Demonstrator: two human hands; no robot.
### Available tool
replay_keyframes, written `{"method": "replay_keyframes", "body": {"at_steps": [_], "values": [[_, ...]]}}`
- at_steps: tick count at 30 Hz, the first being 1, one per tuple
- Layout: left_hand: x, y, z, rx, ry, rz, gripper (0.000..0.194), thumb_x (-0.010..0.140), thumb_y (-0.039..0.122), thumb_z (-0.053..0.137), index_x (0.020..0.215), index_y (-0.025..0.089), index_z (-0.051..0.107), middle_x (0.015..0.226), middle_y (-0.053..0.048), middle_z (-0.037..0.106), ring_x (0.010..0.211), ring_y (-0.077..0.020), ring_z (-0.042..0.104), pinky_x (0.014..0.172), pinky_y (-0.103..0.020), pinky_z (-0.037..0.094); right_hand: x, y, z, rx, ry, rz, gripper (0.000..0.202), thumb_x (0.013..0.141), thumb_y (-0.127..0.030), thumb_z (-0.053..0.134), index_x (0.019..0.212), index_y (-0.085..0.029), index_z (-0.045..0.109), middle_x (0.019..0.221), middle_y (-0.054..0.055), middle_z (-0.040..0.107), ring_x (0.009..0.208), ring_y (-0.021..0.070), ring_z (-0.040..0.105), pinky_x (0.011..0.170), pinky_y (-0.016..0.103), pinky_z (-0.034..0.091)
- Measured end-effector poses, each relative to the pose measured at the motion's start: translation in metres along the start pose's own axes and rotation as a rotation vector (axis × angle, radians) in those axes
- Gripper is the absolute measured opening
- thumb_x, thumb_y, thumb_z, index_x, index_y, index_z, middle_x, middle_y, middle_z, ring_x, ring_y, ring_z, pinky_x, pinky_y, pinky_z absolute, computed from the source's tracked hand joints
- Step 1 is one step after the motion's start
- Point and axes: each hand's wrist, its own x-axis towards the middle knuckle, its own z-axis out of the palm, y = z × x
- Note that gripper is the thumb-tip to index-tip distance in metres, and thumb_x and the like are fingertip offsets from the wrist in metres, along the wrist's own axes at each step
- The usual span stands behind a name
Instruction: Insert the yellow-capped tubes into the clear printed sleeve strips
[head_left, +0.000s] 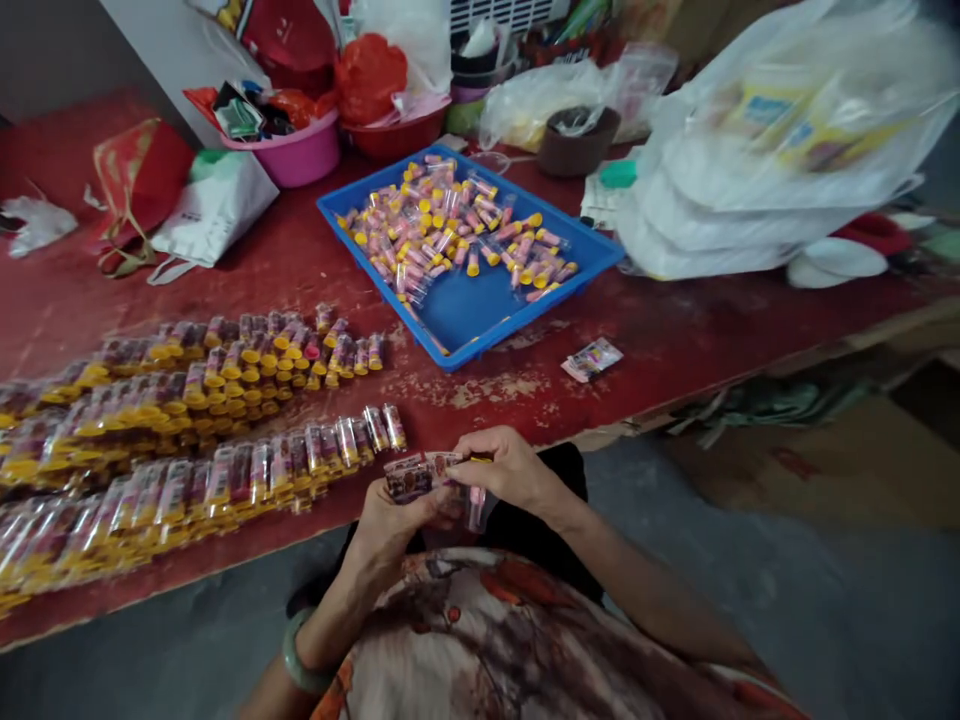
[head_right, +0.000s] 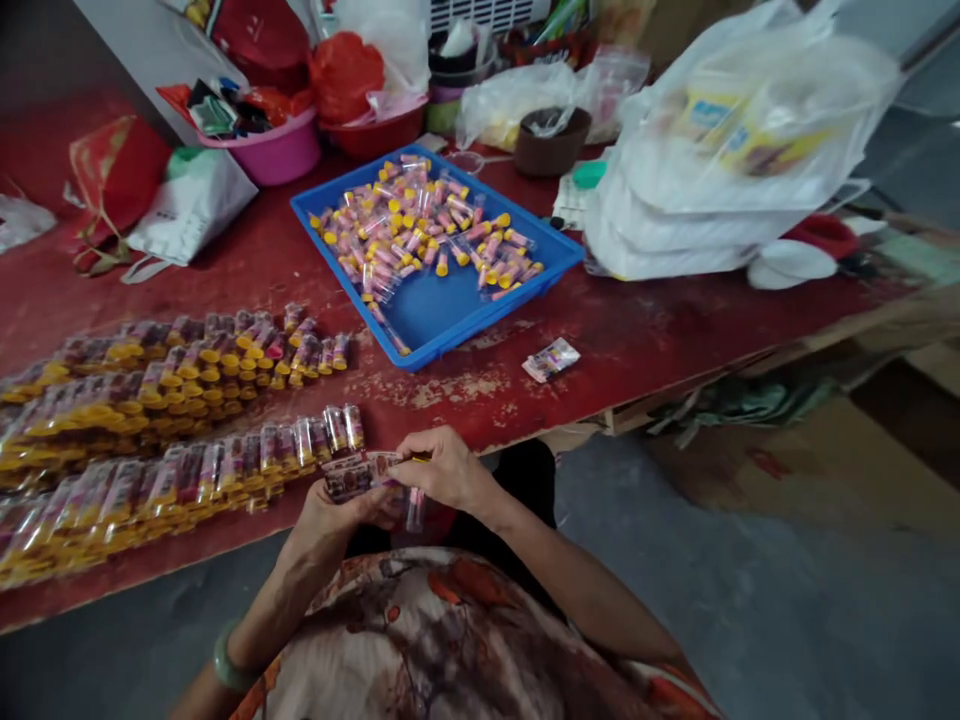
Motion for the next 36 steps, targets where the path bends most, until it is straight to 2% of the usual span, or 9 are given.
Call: {"method": "replay_keyframes", "body": {"at_steps": [3, 7, 11, 14, 18, 20, 24, 30, 36], "values": [[0.0, -0.001, 0.004, -0.038, 0.011, 0.008, 0.028, 0.065, 0.031, 0.081, 0.085, 0.012, 0.073, 0.072, -0.004, 0.071, 0.059, -0.0137, 0.063, 0.055, -0.024, 0.054, -0.004, -0.002, -0.009, -0.001, -0.066, -0.029, 0.018, 0.071, -0.03, 0.064, 0.06, -0.015, 0.063, 0.051, -0.003, 0.056, 0.047, 0.009, 0.051, 0.047, 0.02, 0.037], [0.0, 0.001, 0.009, -0.132, 0.099, 0.035, 0.032, 0.059, 0.027, 0.085, 0.084, 0.01, 0.072, 0.075, -0.005, 0.071, 0.06, -0.0126, 0.062, 0.056, -0.024, 0.054, -0.014, 0.003, -0.018, 0.006, 0.031, -0.124, 0.021, 0.076, -0.037, 0.067, 0.075, -0.016, 0.069, 0.071, 0.001, 0.063, 0.063, 0.0105, 0.055, 0.056, 0.02, 0.041], [-0.002, 0.003, 0.01, -0.183, 0.204, 0.045, 0.034, 0.057, 0.027, 0.086, 0.082, 0.01, 0.07, 0.074, -0.004, 0.069, 0.058, -0.0126, 0.061, 0.052, -0.024, 0.054, -0.034, 0.018, -0.025, 0.123, 0.035, -0.209, 0.019, 0.081, -0.035, 0.064, 0.088, -0.018, 0.068, 0.085, 0.002, 0.06, 0.052, 0.0059, 0.049, 0.049, 0.021, 0.04], [-0.003, 0.003, 0.01, -0.227, 0.232, 0.067, 0.034, 0.055, 0.025, 0.087, 0.08, 0.01, 0.069, 0.072, -0.002, 0.067, 0.056, -0.0109, 0.06, 0.051, -0.022, 0.053, -0.051, 0.026, -0.024, 0.148, 0.037, -0.318, 0.018, 0.083, -0.029, 0.063, 0.099, -0.022, 0.064, 0.096, 0.003, 0.058, 0.059, 0.0078, 0.056, 0.052, 0.022, 0.046], [-0.001, 0.002, 0.013, -0.308, 0.221, 0.034, 0.033, 0.054, 0.025, 0.087, 0.077, 0.011, 0.067, 0.068, 0.0, 0.065, 0.055, -0.0102, 0.06, 0.052, -0.022, 0.053, -0.067, 0.024, -0.013, -0.086, 0.202, -0.514, 0.017, 0.082, -0.021, 0.063, 0.099, -0.022, 0.063, 0.098, 0.004, 0.06, 0.085, 0.0147, 0.062, 0.072, 0.026, 0.051], [0.0, 0.002, 0.014, -0.348, 0.193, 0.006, 0.033, 0.056, 0.027, 0.087, 0.077, 0.012, 0.066, 0.066, 0.001, 0.065, 0.054, -0.0103, 0.06, 0.053, -0.022, 0.054, -0.069, 0.022, -0.007, -0.194, 0.289, -0.606, 0.017, 0.081, -0.018, 0.064, 0.098, -0.021, 0.063, 0.095, 0.005, 0.061, 0.088, 0.0158, 0.061, 0.078, 0.028, 0.051], [-0.002, 0.003, 0.018, -0.425, 0.159, -0.037, 0.034, 0.058, 0.028, 0.086, 0.08, 0.014, 0.065, 0.067, 0.001, 0.065, 0.056, -0.0105, 0.062, 0.054, -0.021, 0.054, -0.068, 0.025, 0.006, -0.269, 0.432, -0.737, 0.024, 0.08, -0.012, 0.063, 0.103, -0.02, 0.063, 0.096, 0.006, 0.062, 0.087, 0.0165, 0.061, 0.076, 0.03, 0.052], [-0.008, 0.004, 0.02, -0.442, 0.197, -0.05, 0.032, 0.062, 0.024, 0.084, 0.086, 0.016, 0.064, 0.081, 0.001, 0.067, 0.067, -0.0108, 0.064, 0.06, -0.022, 0.056, -0.067, 0.035, 0.022, -0.348, 0.606, -0.83, 0.031, 0.081, -0.008, 0.059, 0.111, -0.019, 0.06, 0.099, 0.008, 0.062, 0.087, 0.0171, 0.063, 0.075, 0.031, 0.055], [-0.005, 0.004, 0.02, -0.388, 0.245, -0.058, 0.037, 0.056, 0.024, 0.087, 0.081, 0.016, 0.062, 0.072, 0.002, 0.066, 0.063, -0.0116, 0.063, 0.057, -0.024, 0.057, -0.065, 0.038, 0.025, -0.778, 0.744, -1.002, 0.032, 0.081, -0.013, 0.066, 0.112, -0.008, 0.059, 0.098, 0.012, 0.067, 0.089, 0.0172, 0.065, 0.078, 0.028, 0.056]]}}
